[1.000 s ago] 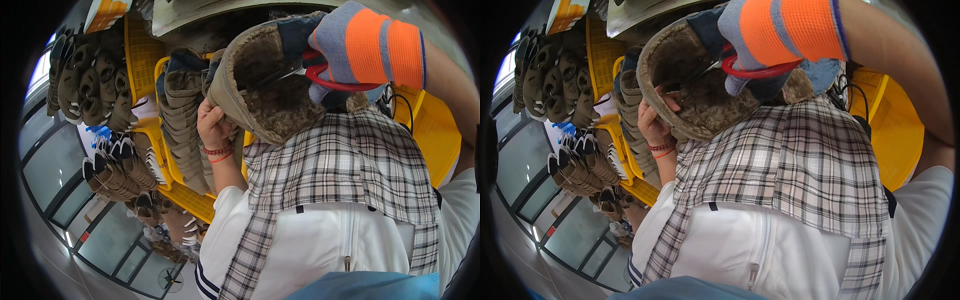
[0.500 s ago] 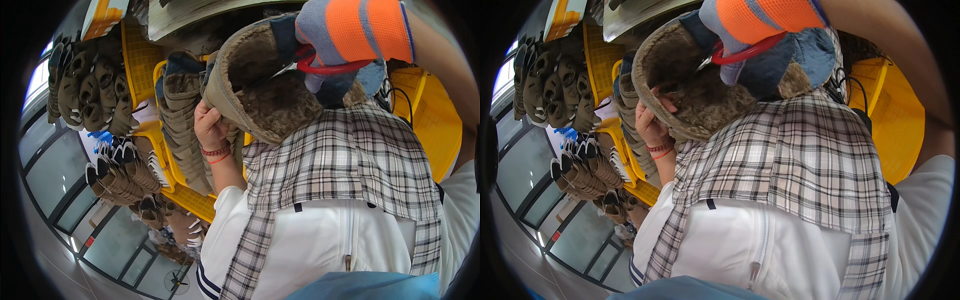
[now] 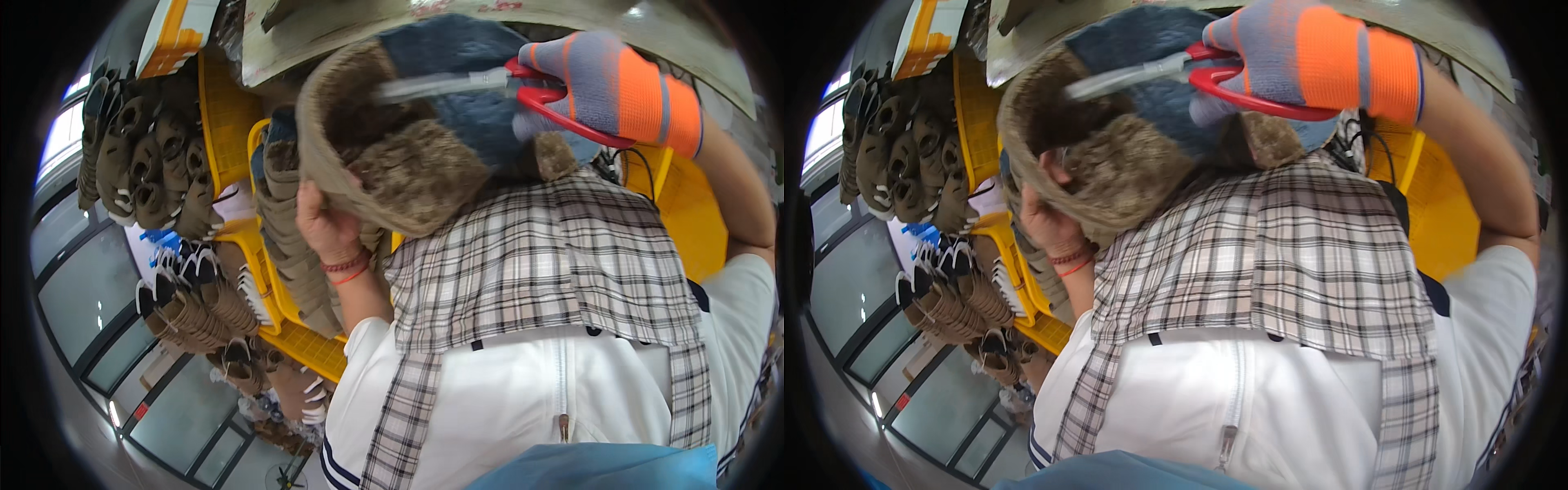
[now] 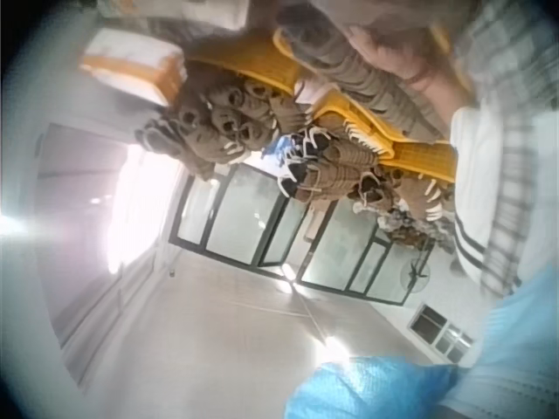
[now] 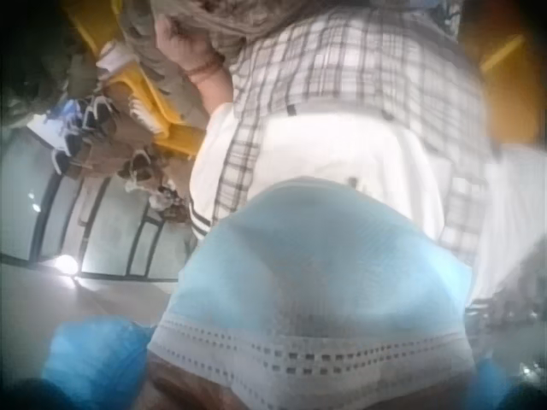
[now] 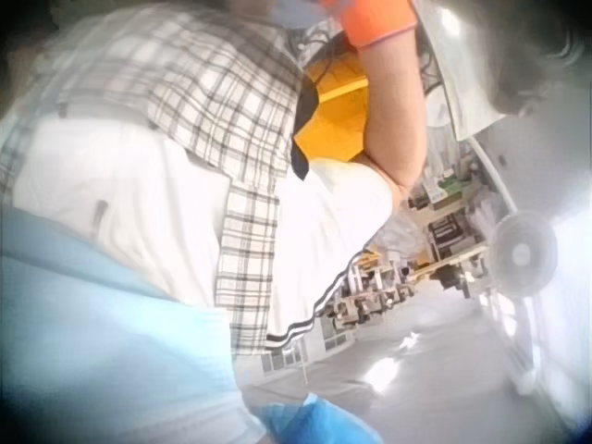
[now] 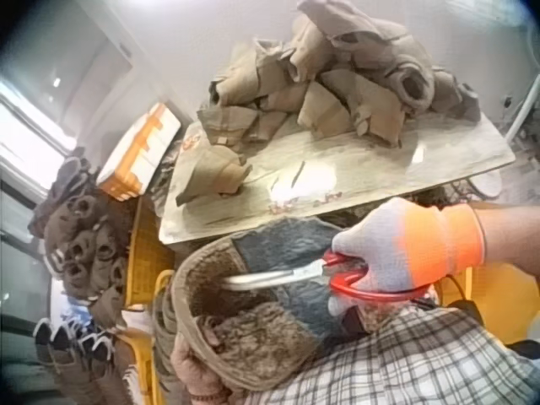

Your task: The person trims the inner lining of several boots using scissors and a handheld electric trimmer. They repeatedly pick up boots from a yellow bin, cut away excess material, and place the boots back into the bin.

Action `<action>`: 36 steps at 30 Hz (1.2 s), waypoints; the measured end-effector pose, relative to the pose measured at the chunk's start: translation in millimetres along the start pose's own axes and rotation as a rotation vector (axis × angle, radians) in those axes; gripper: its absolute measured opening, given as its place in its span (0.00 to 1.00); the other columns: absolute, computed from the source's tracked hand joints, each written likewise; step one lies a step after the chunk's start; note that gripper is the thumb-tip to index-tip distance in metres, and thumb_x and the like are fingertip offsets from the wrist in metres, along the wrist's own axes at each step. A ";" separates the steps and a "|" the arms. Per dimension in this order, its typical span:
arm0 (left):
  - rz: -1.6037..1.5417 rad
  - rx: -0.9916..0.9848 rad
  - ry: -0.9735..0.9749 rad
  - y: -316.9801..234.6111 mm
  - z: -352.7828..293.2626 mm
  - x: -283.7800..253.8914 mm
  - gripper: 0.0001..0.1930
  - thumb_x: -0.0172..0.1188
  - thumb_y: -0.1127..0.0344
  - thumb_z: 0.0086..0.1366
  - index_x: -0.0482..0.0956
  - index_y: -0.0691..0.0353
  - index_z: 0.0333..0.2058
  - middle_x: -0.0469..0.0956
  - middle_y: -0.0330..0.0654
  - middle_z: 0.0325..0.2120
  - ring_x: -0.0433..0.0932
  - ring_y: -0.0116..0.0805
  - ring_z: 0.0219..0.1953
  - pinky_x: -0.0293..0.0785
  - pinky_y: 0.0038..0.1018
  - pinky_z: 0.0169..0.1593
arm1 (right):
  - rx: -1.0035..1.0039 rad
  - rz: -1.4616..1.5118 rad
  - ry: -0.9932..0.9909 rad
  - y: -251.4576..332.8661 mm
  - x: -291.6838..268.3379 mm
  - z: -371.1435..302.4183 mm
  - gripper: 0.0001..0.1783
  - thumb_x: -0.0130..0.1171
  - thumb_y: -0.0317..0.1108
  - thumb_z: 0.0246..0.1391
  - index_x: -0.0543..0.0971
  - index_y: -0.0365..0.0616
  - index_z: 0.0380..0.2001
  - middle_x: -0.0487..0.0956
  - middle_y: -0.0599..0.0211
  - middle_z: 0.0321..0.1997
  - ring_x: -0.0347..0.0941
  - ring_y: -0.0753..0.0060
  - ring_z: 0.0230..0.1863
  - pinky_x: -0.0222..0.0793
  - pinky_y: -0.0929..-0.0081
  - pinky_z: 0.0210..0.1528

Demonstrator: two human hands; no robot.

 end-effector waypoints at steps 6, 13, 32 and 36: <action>-0.140 -0.085 0.089 13.9 32.6 100.8 0.21 0.46 0.59 0.67 0.65 0.69 0.53 0.70 0.46 0.49 0.71 0.40 0.47 0.61 0.37 0.57 | -0.346 1.002 -0.549 -14.0 5.4 -27.7 0.27 0.69 0.39 0.41 0.74 0.39 0.45 0.78 0.67 0.33 0.72 0.82 0.30 0.69 0.82 0.34; 0.603 0.295 0.146 26.7 53.1 139.9 0.09 0.48 0.69 0.66 0.73 0.68 0.36 0.69 0.46 0.46 0.72 0.30 0.42 0.66 0.23 0.47 | -0.407 0.340 -1.143 -51.2 -9.1 -53.4 0.24 0.67 0.38 0.43 0.72 0.37 0.42 0.74 0.62 0.24 0.69 0.70 0.21 0.66 0.76 0.25; -0.065 -0.296 0.100 157.2 49.0 64.9 0.21 0.50 0.54 0.65 0.70 0.66 0.48 0.75 0.45 0.44 0.74 0.34 0.43 0.70 0.28 0.47 | -0.353 1.328 -0.544 -92.0 107.1 36.1 0.23 0.57 0.27 0.50 0.68 0.36 0.50 0.74 0.64 0.47 0.70 0.73 0.46 0.67 0.77 0.48; 1.089 -0.186 0.253 123.8 90.8 56.2 0.16 0.54 0.57 0.63 0.73 0.65 0.41 0.78 0.42 0.28 0.75 0.27 0.30 0.70 0.25 0.36 | -0.251 0.860 -0.607 -180.1 163.0 56.5 0.21 0.48 0.36 0.58 0.67 0.34 0.51 0.72 0.56 0.49 0.70 0.62 0.50 0.66 0.74 0.51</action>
Point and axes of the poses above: each hand's wrist, its own z-axis towards the middle knuckle, its own x-axis out of the palm, y = z × x, the point moved 8 cm from there along z, towards the middle knuckle
